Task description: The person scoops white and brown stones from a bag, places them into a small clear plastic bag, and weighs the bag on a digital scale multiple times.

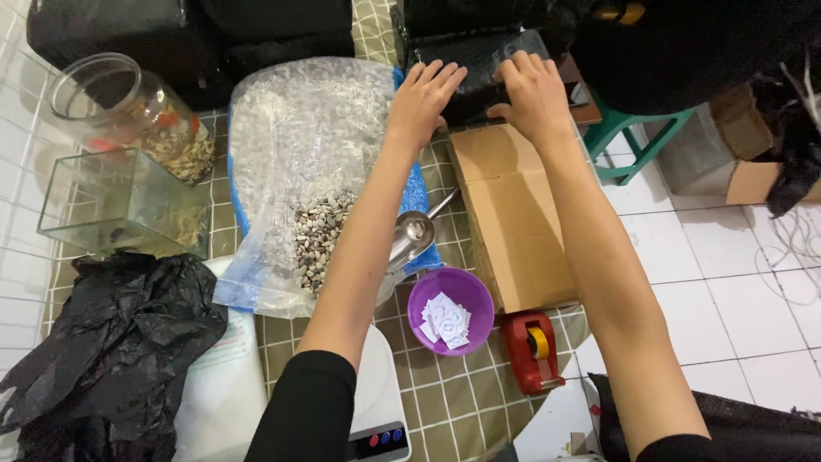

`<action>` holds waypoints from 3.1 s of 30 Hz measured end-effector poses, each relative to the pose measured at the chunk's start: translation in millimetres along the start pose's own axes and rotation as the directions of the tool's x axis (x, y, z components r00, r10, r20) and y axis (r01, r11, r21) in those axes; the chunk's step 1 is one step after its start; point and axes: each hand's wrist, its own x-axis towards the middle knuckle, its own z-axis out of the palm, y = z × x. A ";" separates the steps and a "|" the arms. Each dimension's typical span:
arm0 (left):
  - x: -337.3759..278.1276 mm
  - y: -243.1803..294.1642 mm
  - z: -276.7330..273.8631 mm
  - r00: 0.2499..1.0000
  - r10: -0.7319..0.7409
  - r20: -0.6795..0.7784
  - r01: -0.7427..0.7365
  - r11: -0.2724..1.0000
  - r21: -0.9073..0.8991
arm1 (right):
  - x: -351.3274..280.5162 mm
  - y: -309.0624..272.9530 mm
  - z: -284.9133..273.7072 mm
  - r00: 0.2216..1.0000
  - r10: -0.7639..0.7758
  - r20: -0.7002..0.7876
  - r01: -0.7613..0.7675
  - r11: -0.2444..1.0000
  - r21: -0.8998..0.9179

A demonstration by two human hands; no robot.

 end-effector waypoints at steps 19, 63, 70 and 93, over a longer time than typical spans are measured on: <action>-218.5 38.9 -304.7 0.968 -0.250 -0.032 0.139 0.633 -0.761 | -182.4 -134.8 -255.8 0.797 0.586 0.147 -0.461 0.433 0.774; -470.2 -10.1 -288.9 0.426 -0.884 0.194 0.790 0.468 0.396 | -195.6 -346.6 -259.3 0.953 0.116 0.278 -0.302 0.364 0.881; -470.0 -26.7 -283.4 0.464 -0.861 0.207 0.676 0.495 0.545 | -195.1 -345.9 -256.3 0.954 0.118 0.276 -0.300 0.355 0.885; -455.5 56.1 -344.2 0.913 -0.304 0.273 0.313 0.950 0.013 | -102.9 -407.7 -259.3 0.914 -0.398 -0.083 0.145 0.126 0.981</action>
